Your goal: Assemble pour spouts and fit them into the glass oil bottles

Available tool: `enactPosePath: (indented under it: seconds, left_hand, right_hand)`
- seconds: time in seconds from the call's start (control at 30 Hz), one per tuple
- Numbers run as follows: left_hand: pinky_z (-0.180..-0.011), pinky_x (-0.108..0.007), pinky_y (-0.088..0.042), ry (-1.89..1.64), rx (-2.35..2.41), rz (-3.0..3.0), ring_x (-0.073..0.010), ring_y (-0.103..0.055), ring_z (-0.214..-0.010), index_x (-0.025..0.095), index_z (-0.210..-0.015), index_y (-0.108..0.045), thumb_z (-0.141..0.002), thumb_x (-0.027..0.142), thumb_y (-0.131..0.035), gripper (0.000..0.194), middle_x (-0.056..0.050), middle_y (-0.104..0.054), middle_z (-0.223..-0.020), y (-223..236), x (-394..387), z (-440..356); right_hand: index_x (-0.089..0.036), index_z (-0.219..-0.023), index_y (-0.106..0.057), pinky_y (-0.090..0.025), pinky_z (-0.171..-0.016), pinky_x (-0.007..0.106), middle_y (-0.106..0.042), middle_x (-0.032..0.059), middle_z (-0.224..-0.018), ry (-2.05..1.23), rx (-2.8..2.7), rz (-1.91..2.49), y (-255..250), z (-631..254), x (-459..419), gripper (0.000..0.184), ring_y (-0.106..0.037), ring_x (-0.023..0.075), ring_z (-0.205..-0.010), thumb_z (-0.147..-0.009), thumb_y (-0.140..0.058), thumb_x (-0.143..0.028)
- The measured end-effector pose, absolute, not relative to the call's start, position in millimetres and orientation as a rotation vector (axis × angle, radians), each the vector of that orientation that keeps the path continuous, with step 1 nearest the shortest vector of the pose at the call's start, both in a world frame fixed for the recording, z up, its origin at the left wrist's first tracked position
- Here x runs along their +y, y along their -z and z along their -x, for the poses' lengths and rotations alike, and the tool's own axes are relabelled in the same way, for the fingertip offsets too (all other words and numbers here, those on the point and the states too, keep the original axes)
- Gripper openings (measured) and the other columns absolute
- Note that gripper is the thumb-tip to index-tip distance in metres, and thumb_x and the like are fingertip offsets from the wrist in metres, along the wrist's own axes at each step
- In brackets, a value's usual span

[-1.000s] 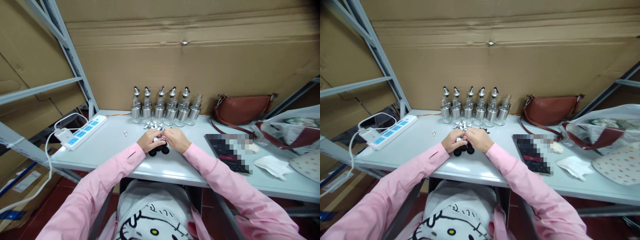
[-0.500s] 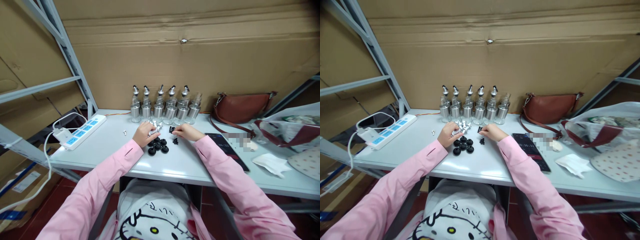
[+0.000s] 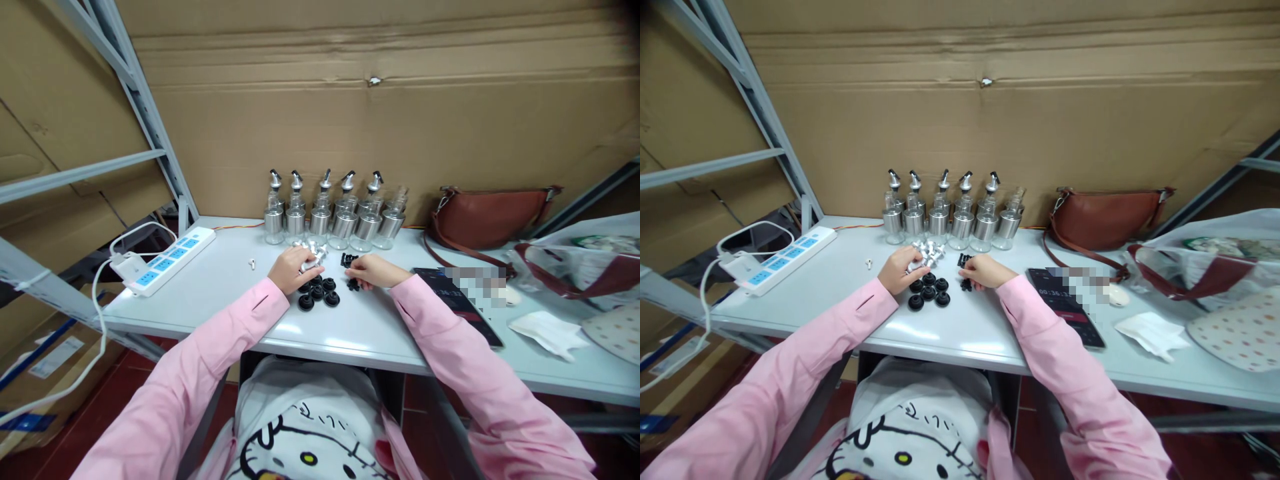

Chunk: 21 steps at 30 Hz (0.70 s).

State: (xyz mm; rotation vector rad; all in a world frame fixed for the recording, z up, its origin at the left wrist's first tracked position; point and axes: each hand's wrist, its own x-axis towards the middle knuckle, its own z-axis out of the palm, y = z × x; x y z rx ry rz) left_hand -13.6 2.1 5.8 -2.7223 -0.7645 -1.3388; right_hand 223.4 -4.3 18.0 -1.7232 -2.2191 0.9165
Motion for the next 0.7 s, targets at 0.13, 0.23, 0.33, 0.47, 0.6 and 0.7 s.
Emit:
enactPosePath:
  seconds: [0.13,0.23,0.33,0.47,0.6,0.7]
  left_hand:
    - [-0.063,-0.027,-0.037,1.33,-0.798,2.741,-0.0141,-0.046,-0.062,0.017,-0.074,-0.05,-0.089,0.052,-0.039,0.04,-0.001,-0.052,-0.066,-4.8,2.3,14.0]
    - [-0.064,-0.028,-0.038,1.319,-0.819,2.772,-0.0146,-0.047,-0.065,0.016,-0.076,-0.051,-0.088,0.052,-0.04,0.039,-0.002,-0.053,-0.068,-4.8,3.0,14.2]
    - [-0.07,-0.029,-0.041,1.316,-0.827,2.793,-0.0164,-0.049,-0.073,0.017,-0.08,-0.051,-0.089,0.049,-0.04,0.036,-0.004,-0.055,-0.076,-6.1,3.6,13.8]
    - [-0.084,-0.034,-0.04,1.345,-0.784,2.732,-0.0193,-0.048,-0.092,0.017,-0.087,-0.053,-0.092,0.048,-0.033,0.037,-0.008,-0.054,-0.098,-5.9,3.8,12.7]
    - [-0.088,-0.037,-0.038,1.343,-0.748,2.708,-0.0197,-0.047,-0.098,0.019,-0.099,-0.052,-0.093,0.052,-0.019,0.047,-0.009,-0.05,-0.11,-3.9,1.7,12.0]
    - [-0.093,-0.039,-0.037,1.432,-0.648,2.738,-0.0192,-0.046,-0.109,0.021,-0.106,-0.046,-0.094,0.05,-0.014,0.045,-0.01,-0.05,-0.12,-5.4,-1.6,11.3]
  right_hand:
    - [-0.018,-0.057,-0.047,-0.04,-0.043,0.024,-0.056,0.0003,-0.049,-0.919,-2.235,1.717,-18.2,-220.4,-7.1,0.031,-0.054,0.0134,-0.041,-0.079,-0.059,-0.036]
    - [-0.018,-0.061,-0.048,-0.038,-0.044,0.024,-0.054,-0.0014,-0.046,-0.89,-2.267,1.739,-17.9,-220.5,-7.7,0.027,-0.054,0.0136,-0.041,-0.077,-0.061,-0.034]
    - [-0.017,-0.06,-0.049,-0.037,-0.049,0.025,-0.053,-0.0008,-0.047,-0.669,-2.323,1.73,-20.9,-220.0,-8.5,0.026,-0.052,0.0128,-0.043,-0.079,-0.058,-0.033]
    - [-0.015,-0.067,-0.057,-0.039,-0.057,0.027,-0.057,0.0025,-0.059,-0.458,-2.215,1.462,-29.4,-208.1,-13.9,0.025,-0.053,0.0141,-0.056,-0.081,-0.053,-0.034]
    - [-0.016,-0.093,-0.059,-0.048,-0.06,0.027,-0.061,0.0076,-0.089,-1.104,-1.814,1.028,-32.2,-179.9,-26.0,0.037,-0.059,0.0159,-0.075,-0.084,-0.046,-0.049]
    - [-0.017,-0.095,-0.059,-0.05,-0.064,0.028,-0.062,0.0071,-0.093,-1.404,-1.572,0.848,-28.1,-161.6,-33.4,0.04,-0.06,0.0156,-0.079,-0.079,-0.054,-0.053]
